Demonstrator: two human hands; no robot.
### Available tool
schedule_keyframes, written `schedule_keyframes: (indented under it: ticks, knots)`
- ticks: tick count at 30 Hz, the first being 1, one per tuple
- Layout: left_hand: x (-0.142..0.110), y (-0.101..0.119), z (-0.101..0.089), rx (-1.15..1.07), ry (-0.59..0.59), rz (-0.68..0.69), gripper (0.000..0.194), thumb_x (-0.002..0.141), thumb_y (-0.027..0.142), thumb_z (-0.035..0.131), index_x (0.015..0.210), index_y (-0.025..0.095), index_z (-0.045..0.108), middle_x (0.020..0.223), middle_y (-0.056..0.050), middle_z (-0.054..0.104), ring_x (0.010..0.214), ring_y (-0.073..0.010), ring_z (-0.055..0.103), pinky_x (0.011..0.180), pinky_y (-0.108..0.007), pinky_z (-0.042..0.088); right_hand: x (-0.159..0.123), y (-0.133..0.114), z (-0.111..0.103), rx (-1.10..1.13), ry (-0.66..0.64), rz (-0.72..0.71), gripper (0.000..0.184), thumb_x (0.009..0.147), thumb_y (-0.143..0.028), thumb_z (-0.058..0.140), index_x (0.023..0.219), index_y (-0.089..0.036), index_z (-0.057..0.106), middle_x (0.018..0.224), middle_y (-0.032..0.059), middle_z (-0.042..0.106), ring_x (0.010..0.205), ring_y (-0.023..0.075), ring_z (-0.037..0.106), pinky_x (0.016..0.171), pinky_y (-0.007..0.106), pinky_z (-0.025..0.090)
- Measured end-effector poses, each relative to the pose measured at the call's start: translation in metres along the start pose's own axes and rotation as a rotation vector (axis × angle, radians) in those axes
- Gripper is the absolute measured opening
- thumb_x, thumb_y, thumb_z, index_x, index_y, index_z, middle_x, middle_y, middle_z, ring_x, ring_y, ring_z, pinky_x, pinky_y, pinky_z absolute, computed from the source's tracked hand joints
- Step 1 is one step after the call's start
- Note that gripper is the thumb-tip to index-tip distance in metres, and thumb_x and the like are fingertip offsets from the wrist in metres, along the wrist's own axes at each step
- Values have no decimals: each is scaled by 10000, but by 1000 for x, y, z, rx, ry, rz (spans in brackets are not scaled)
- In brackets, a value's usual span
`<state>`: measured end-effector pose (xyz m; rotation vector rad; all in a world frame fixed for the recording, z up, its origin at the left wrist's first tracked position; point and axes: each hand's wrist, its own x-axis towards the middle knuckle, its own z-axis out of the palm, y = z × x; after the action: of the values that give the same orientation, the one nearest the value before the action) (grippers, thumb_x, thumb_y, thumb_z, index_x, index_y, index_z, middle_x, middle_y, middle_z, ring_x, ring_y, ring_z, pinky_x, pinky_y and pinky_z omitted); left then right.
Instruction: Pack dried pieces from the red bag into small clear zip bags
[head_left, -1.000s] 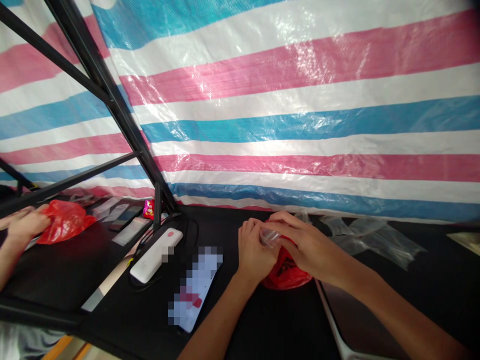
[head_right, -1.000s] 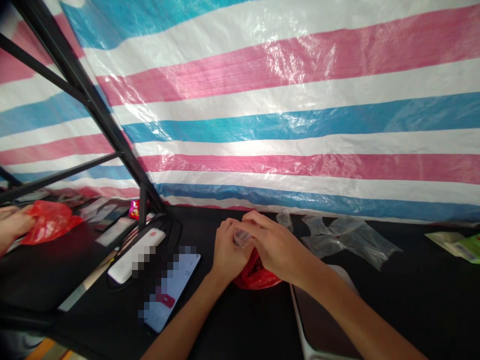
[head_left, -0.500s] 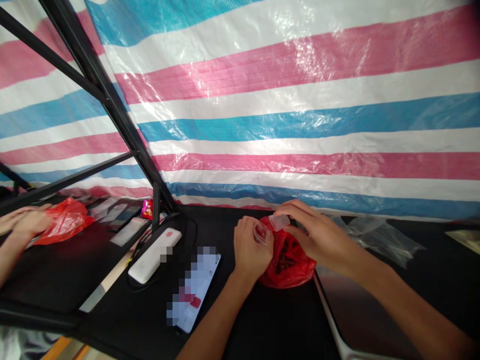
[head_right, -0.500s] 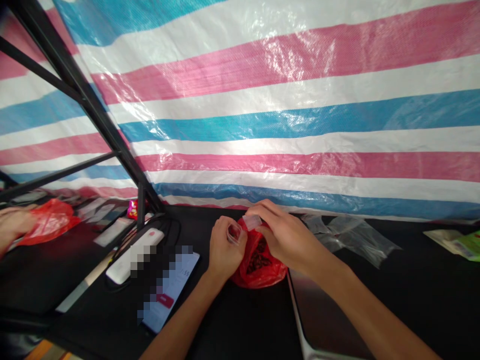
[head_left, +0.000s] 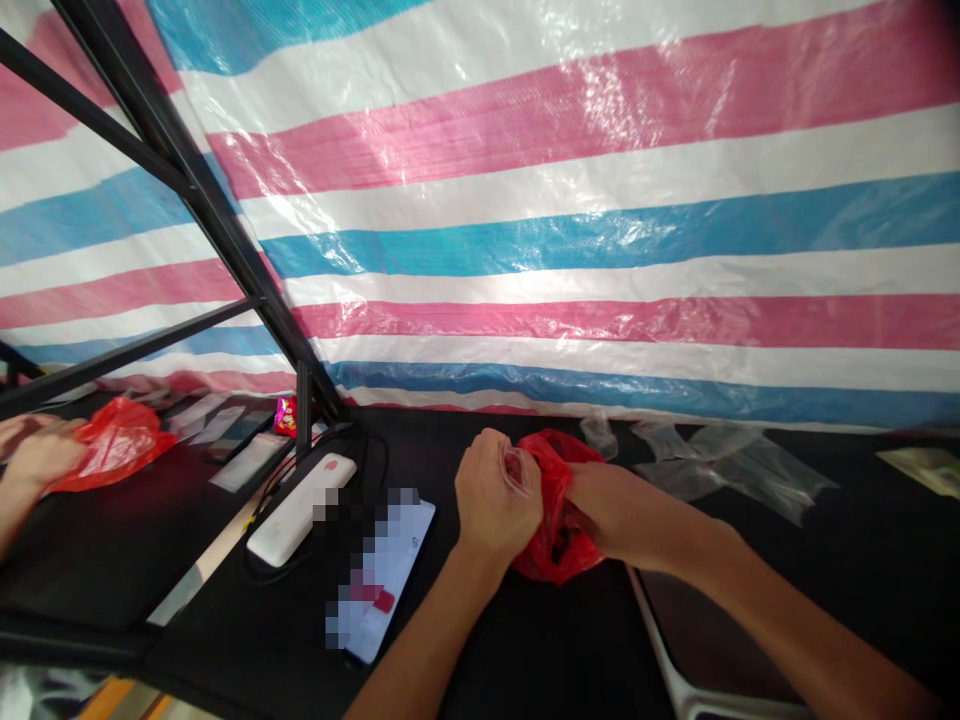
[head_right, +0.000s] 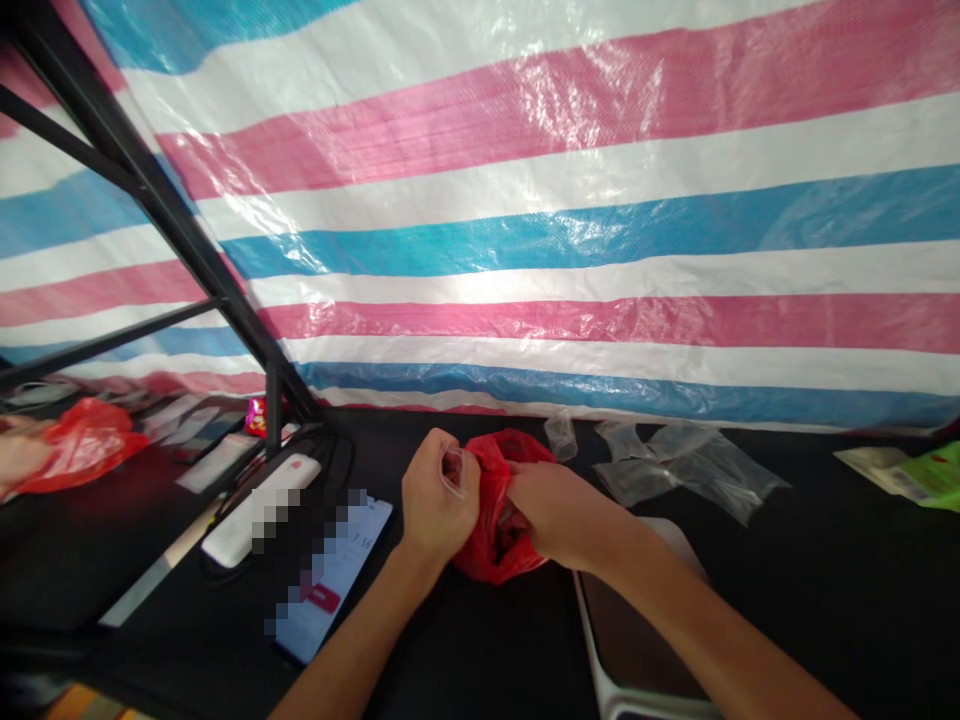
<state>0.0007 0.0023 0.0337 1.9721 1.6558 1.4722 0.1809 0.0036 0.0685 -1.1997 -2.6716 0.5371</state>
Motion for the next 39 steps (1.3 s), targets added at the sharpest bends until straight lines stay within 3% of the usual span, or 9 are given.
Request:
schedule_keyframes:
  ticks: [3,5,10,15,18,23,33,36,39]
  knots:
    - [1,-12,9,-104,32,-182,175,988,263,535,826,251,471,716,29,538,669,-169,534,661,-296,377,1,4,5,31,-1,-74,449,801,19,562,1135,-233,724,1182,73,756,1104,246,716,930,310,529]
    - [0,-20,16,-233,130,-249,189,1024,288,478,840,244,482,717,35,535,679,-166,537,668,-284,393,3,6,10,37,3,-93,477,791,36,538,1150,-233,702,1208,65,740,1092,235,719,922,305,527]
    - [-5,-32,29,-468,416,-313,248,1048,312,431,820,230,483,721,42,516,652,-147,503,651,-261,407,10,-3,26,-18,10,-81,375,852,-49,580,1166,-212,703,1239,94,739,1136,272,701,976,368,526]
    - [-5,-33,28,-521,536,-313,245,1036,328,451,829,216,517,739,31,538,683,-148,524,680,-264,425,11,-14,34,-19,15,-41,368,900,-135,592,1234,-201,733,1287,125,752,1230,330,672,1105,492,478]
    - [-4,-33,27,-536,558,-310,249,1032,341,461,822,216,507,738,30,535,679,-147,522,665,-265,416,11,-16,37,-36,25,-23,404,919,-146,563,1288,-184,723,1346,150,729,1269,358,656,1127,543,467]
    - [-5,-33,30,-584,553,-331,227,1027,342,478,843,217,519,747,31,542,688,-147,527,678,-262,426,12,-18,40,-105,18,-14,505,857,-69,572,1342,-139,692,1475,184,639,1390,367,570,1196,534,407]
    - [-7,-29,31,-632,567,-322,231,1032,352,483,854,215,540,768,22,559,705,-150,542,700,-259,453,16,-18,31,-162,117,82,338,842,-75,588,1125,-180,739,1179,120,765,1155,324,668,1040,480,482]
    - [-7,-29,30,-643,569,-338,245,1028,370,495,842,216,536,751,24,552,689,-149,532,692,-260,453,15,-18,31,-208,126,83,358,836,-59,570,1140,-163,727,1224,142,749,1177,335,651,1036,486,471]
    - [-6,-28,30,-634,568,-339,257,1027,367,492,823,216,532,739,26,541,677,-147,524,673,-257,445,15,-21,39,-170,91,45,473,848,-41,534,1284,-152,680,1344,159,714,1252,321,638,1094,474,446]
